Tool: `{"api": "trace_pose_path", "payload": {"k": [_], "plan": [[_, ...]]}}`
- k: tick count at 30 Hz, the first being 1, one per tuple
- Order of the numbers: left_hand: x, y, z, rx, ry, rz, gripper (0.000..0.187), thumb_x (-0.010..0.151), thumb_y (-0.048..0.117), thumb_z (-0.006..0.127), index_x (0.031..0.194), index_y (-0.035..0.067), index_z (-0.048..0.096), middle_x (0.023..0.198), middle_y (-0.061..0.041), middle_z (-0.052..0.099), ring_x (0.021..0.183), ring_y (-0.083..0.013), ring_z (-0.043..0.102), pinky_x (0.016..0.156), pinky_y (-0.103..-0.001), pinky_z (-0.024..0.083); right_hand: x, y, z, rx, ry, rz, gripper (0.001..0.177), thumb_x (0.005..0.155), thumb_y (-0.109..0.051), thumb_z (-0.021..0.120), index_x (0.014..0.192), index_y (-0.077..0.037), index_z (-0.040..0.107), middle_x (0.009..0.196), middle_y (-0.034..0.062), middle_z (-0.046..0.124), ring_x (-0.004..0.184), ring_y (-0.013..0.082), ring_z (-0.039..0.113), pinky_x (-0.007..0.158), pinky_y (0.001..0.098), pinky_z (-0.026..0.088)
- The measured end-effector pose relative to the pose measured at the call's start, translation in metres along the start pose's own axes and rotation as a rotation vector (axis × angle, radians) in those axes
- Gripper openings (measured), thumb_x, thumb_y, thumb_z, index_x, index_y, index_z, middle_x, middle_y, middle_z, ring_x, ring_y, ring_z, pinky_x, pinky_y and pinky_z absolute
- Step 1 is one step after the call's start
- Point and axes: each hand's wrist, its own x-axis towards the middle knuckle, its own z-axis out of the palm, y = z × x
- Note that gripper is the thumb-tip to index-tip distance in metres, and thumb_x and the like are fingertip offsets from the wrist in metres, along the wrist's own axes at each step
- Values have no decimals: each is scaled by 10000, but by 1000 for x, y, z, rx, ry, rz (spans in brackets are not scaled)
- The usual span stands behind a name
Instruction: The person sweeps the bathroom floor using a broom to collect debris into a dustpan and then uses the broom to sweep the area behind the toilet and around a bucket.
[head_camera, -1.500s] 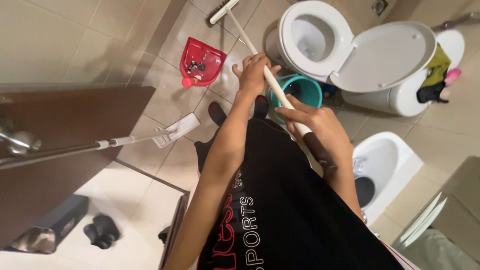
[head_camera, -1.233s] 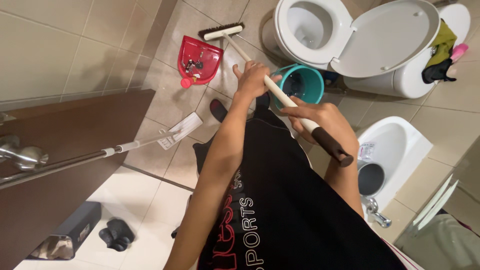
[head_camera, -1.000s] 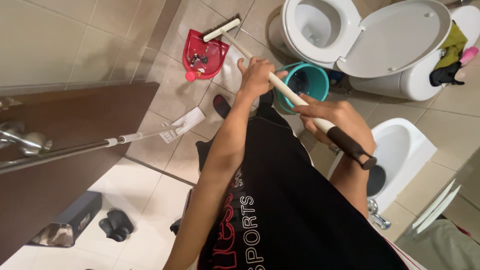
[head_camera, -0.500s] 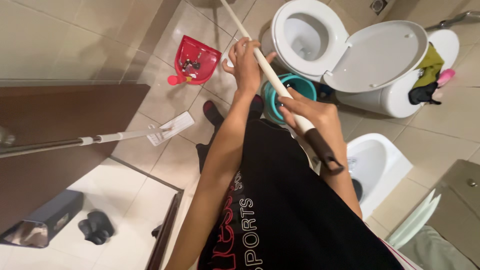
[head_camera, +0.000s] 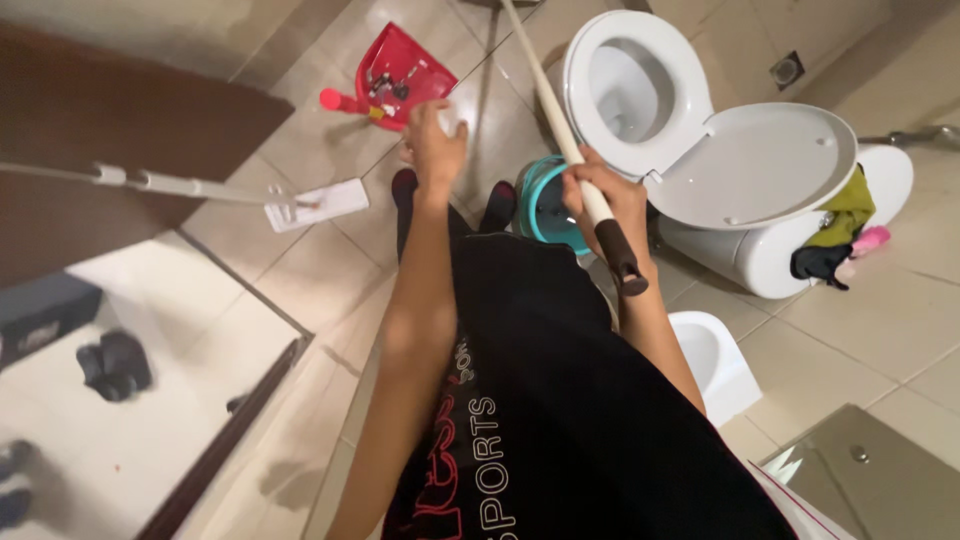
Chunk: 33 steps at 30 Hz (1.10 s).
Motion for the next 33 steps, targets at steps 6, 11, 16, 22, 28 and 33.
{"api": "trace_pose_path", "payload": {"k": [6, 11, 16, 22, 28, 33], "plan": [[25, -46, -37, -141, 530, 47, 543, 766, 187, 852, 1238, 189, 584, 1440, -191, 395, 1320, -377, 481, 1114, -525, 398, 34, -18, 7, -105, -49, 114, 312, 956, -63, 674, 1263, -29, 715, 942, 235, 729, 894, 339, 745, 803, 338, 571], [37, -50, -76, -11, 436, -138, 639, 792, 244, 873, 1328, 163, 533, 1471, -186, 353, 1337, -390, 468, 1089, -544, 320, 43, -7, 23, -49, 29, 202, 321, 952, -70, 665, 1266, -18, 708, 1076, 232, 745, 867, 256, 772, 805, 308, 575], [70, -92, -94, -108, 333, -324, 757, 843, 291, 826, 1465, 135, 424, 1592, -220, 250, 1358, -436, 433, 1109, -519, 379, 52, 8, 64, 31, 171, 80, 209, 976, -55, 694, 1171, -2, 747, 1212, 222, 747, 1081, 269, 775, 915, 306, 588], [127, -168, -86, 39, 229, 56, 820, 820, 283, 895, 1456, 18, 450, 1470, -319, 386, 1416, -497, 394, 1131, -473, 387, 63, -30, 111, -54, 281, 171, 251, 938, -59, 701, 1176, -4, 756, 1180, 204, 765, 1024, 258, 782, 900, 307, 584], [158, -174, -103, 65, -251, 24, 540, 778, 286, 875, 1233, 68, 683, 1189, -231, 704, 1163, -382, 656, 997, -436, 512, 58, -46, 165, 10, 272, 465, 346, 889, -114, 673, 1216, -8, 706, 1309, 236, 651, 861, 286, 778, 769, 306, 566], [149, -173, -100, 41, -291, 115, 492, 737, 253, 877, 1184, 122, 716, 1088, -183, 745, 1042, -374, 700, 903, -438, 540, 31, -37, 192, -46, 258, 323, 287, 947, -103, 675, 1202, 19, 723, 1322, 273, 662, 1152, 359, 713, 935, 332, 576]]}}
